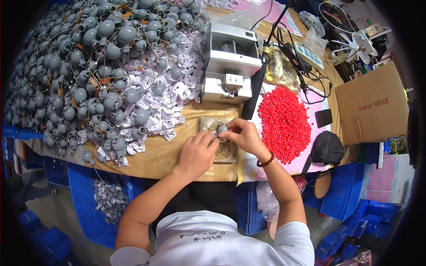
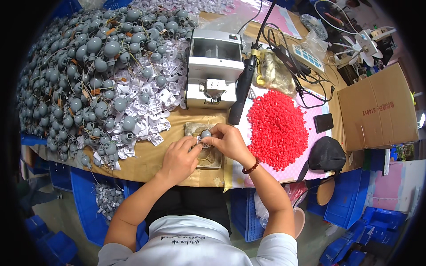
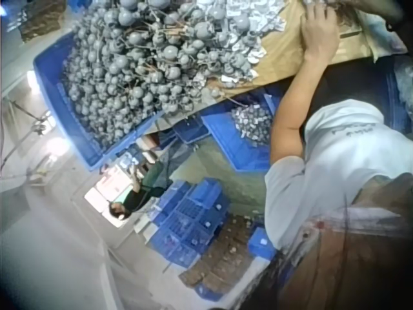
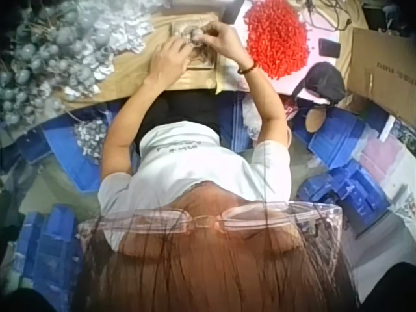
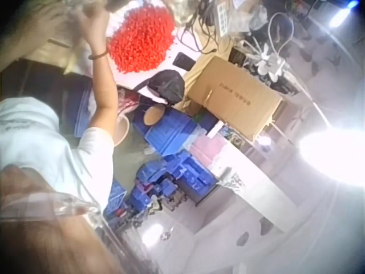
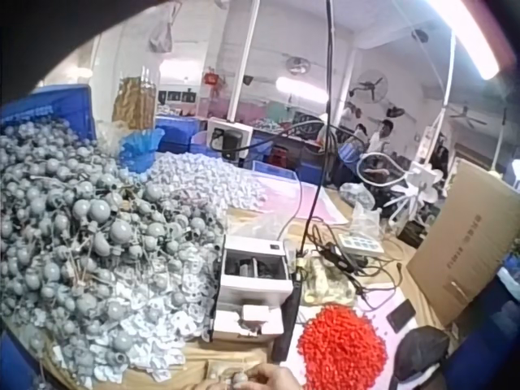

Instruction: Assembling toy components by inserting red pieces into grey spheres and using an electric screwdriver.

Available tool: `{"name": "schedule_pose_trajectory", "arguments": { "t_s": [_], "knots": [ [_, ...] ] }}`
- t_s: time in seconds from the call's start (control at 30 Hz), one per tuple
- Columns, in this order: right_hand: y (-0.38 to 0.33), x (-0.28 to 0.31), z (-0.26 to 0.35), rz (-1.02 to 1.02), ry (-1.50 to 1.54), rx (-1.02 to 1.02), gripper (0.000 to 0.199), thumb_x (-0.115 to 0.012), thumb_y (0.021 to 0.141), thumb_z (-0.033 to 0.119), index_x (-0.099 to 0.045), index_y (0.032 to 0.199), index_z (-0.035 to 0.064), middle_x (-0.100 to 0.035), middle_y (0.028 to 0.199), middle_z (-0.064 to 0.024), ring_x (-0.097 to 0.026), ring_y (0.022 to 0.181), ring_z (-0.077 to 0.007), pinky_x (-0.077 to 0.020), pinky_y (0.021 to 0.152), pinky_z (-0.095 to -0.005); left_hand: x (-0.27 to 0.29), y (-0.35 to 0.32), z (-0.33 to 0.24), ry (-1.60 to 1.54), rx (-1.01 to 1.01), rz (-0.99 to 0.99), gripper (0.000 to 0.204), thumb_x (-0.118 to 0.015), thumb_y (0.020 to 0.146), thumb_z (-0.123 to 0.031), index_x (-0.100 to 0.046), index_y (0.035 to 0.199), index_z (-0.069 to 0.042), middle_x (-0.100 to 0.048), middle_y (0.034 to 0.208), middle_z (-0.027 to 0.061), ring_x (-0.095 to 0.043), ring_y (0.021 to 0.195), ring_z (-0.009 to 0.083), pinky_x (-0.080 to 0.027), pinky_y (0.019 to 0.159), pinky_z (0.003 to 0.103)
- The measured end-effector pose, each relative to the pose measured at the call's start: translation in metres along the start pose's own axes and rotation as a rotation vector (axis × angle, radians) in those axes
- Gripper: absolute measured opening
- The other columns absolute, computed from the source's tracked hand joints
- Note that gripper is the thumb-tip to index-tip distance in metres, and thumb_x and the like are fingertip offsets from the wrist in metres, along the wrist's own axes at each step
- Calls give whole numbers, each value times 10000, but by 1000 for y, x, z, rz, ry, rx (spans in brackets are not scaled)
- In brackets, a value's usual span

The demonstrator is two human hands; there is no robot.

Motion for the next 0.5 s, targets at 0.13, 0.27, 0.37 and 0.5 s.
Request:
{"name": "schedule_pose_trajectory", "arguments": {
  "t_s": [0.13, 0.27, 0.37, 0.5],
  "knots": [
    [-2, -2, 9, -67, -131, 66, 362, -901, 824, 262, -702, 934, -20, -693, 722, -87, -652, 636, -171, -521, 594, -322, -1, 2, 2, 4, -8, -41, 311, -738, 767, -91, -699, 1072, -47, -666, 1163, 96, -620, 1184, 282, -523, 864, 424],
    [-5, -6, 8, -115, -152, 102, 398, -891, 826, 294, -682, 994, 1, -690, 717, -121, -679, 621, -246, -524, 586, -362, -3, 3, 2, 1, 20, -42, 281, -749, 807, -95, -703, 1083, -63, -672, 1114, 86, -649, 1102, 292, -524, 852, 427],
    [-7, -5, 15, -155, -181, 107, 437, -879, 841, 283, -652, 1094, 9, -690, 723, -118, -685, 629, -250, -528, 592, -361, -2, 14, 3, -10, 96, -14, 316, -756, 819, -103, -688, 1126, -74, -655, 1062, 78, -643, 1037, 299, -515, 841, 430],
    [-8, -5, 6, -187, -58, 118, 437, -839, 884, 222, -624, 1201, 13, -700, 773, -100, -686, 663, -214, -529, 615, -348, 0, 31, -2, -5, 161, -30, 346, -758, 814, -122, -659, 1144, -87, -627, 1017, 69, -605, 1001, 296, -506, 827, 422]
  ]
}}
Point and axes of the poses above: each hand's wrist, its own y-axis towards the middle knuckle, its own x-axis out of the back of the hand, z = x × y, the point moved 4 cm from there along y, towards the middle knuckle
